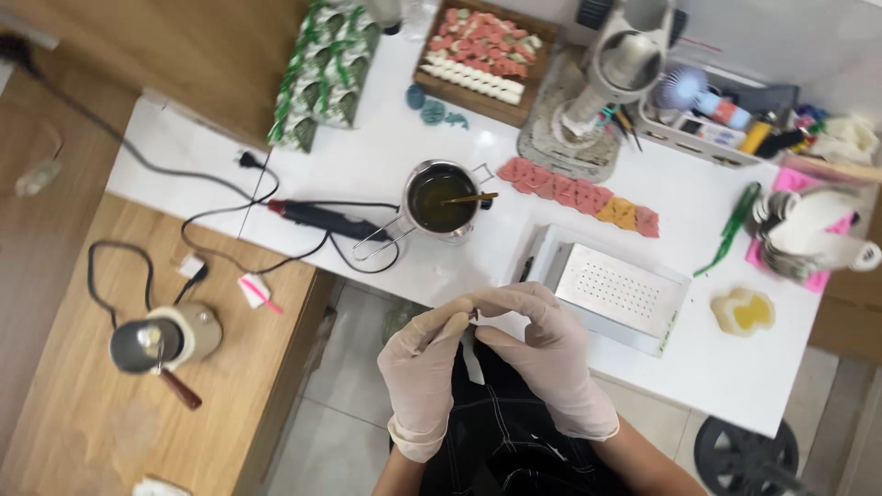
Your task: The recorder prepares and places candle wicks into a mold using molten wax.
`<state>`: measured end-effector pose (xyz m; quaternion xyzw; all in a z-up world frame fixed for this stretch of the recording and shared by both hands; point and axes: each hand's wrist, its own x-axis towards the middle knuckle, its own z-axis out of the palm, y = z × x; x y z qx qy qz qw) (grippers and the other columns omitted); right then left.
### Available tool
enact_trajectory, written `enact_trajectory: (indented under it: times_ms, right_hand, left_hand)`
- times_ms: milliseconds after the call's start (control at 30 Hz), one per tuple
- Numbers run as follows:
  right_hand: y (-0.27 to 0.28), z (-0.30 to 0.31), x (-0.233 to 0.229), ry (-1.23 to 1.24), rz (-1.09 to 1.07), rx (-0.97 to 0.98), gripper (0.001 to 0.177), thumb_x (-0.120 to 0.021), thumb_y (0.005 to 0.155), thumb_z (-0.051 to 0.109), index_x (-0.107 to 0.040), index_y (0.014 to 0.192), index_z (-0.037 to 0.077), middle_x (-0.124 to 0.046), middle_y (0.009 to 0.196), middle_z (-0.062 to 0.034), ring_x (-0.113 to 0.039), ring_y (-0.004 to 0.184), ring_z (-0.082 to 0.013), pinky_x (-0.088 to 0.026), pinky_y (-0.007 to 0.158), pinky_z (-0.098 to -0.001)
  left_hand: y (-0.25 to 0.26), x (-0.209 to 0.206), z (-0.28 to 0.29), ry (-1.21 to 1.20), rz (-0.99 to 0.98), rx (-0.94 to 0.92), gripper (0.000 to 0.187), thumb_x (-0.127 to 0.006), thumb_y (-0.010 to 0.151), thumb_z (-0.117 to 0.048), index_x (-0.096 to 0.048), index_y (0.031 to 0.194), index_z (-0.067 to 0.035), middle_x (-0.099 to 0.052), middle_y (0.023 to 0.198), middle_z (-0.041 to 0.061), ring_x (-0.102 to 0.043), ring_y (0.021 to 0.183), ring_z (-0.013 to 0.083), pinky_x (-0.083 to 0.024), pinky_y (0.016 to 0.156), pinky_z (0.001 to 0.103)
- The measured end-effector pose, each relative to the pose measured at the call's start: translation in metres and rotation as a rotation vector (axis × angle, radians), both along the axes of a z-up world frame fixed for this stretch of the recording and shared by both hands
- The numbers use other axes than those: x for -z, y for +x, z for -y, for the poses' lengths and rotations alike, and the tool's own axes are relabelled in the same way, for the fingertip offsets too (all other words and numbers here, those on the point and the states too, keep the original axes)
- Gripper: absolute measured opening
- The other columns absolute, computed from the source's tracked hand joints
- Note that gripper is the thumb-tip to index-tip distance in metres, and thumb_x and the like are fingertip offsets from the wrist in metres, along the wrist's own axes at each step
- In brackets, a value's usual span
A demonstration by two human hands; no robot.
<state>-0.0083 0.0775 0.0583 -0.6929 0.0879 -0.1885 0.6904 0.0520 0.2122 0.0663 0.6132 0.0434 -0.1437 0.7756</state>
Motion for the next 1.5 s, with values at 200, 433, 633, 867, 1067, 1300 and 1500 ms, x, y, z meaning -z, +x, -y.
enact_trajectory:
  times_ms: [200,433,633,867,1067,1300,1500]
  right_hand:
    - [0.012,-0.001,-0.009,-0.067,0.122,-0.143,0.045,-0.082,0.075,-0.01,-0.073,0.117,0.001,-0.068,0.11,-0.0075,-0.066,0.102,-0.0162,-0.054,0.089,-0.0276]
    - [0.033,-0.033,-0.014,-0.308,0.159,-0.147,0.036,-0.083,0.076,-0.009,-0.076,0.109,0.003,-0.07,0.104,-0.0046,-0.065,0.094,-0.0128,-0.052,0.081,-0.0239]
    - [0.064,-0.091,-0.015,-0.26,0.061,-0.255,0.032,-0.08,0.078,-0.009,-0.075,0.108,0.003,-0.07,0.106,-0.0056,-0.066,0.095,-0.0126,-0.049,0.067,-0.0225]
    - [0.109,-0.209,-0.015,-0.287,0.129,-0.563,0.027,-0.074,0.086,-0.009,-0.073,0.111,0.004,-0.07,0.11,-0.0068,-0.066,0.103,-0.0121,-0.052,0.092,-0.0232]
    - [0.135,-0.305,0.007,-0.3,-0.117,-0.595,0.023,-0.073,0.088,-0.006,-0.07,0.11,-0.001,-0.072,0.105,-0.0065,-0.064,0.096,-0.0102,-0.051,0.088,-0.023]
    - [0.153,-0.38,0.023,0.166,-0.438,-0.622,0.014,-0.063,0.093,-0.003,-0.063,0.107,0.001,-0.07,0.098,-0.0088,-0.065,0.091,-0.0141,-0.05,0.088,-0.0258]
    - [0.152,-0.411,0.016,0.06,-0.491,-0.533,0.012,-0.064,0.093,-0.002,-0.064,0.105,0.0,-0.072,0.099,-0.0093,-0.065,0.092,-0.0139,-0.05,0.088,-0.0261]
  left_hand:
    - [-0.02,-0.02,-0.009,0.011,-0.055,-0.087,0.021,-0.074,0.089,0.002,-0.079,0.109,0.004,-0.076,0.093,0.008,-0.064,0.078,0.0092,-0.05,0.068,0.022]
    - [-0.018,-0.013,-0.035,-0.085,-0.133,-0.208,0.02,-0.074,0.089,-0.004,-0.079,0.107,0.001,-0.075,0.086,0.001,-0.062,0.071,0.0062,-0.05,0.064,0.02]
    - [-0.008,-0.008,-0.096,-0.058,-0.183,-0.315,0.021,-0.077,0.096,-0.009,-0.084,0.115,-0.002,-0.07,0.085,0.005,-0.055,0.065,0.012,-0.044,0.053,0.027]
    - [0.003,0.002,-0.217,-0.109,0.142,-0.404,0.029,-0.074,0.092,-0.009,-0.073,0.12,-0.001,-0.075,0.106,0.002,-0.065,0.091,0.0043,-0.053,0.084,0.019]
    - [0.018,0.05,-0.336,-0.185,0.182,-0.561,0.024,-0.064,0.104,-0.013,-0.072,0.122,0.001,-0.075,0.112,0.002,-0.066,0.1,0.007,-0.053,0.092,0.022]
    - [0.075,0.194,-0.549,1.361,0.246,-0.738,0.023,-0.065,0.093,-0.013,-0.071,0.116,-0.012,-0.07,0.102,0.012,-0.068,0.092,0.0322,-0.053,0.078,0.044]
    - [0.15,0.276,-0.672,1.81,-0.106,-0.463,0.017,-0.062,0.092,-0.024,-0.068,0.106,-0.017,-0.069,0.098,0.009,-0.068,0.095,0.0286,-0.052,0.079,0.048]
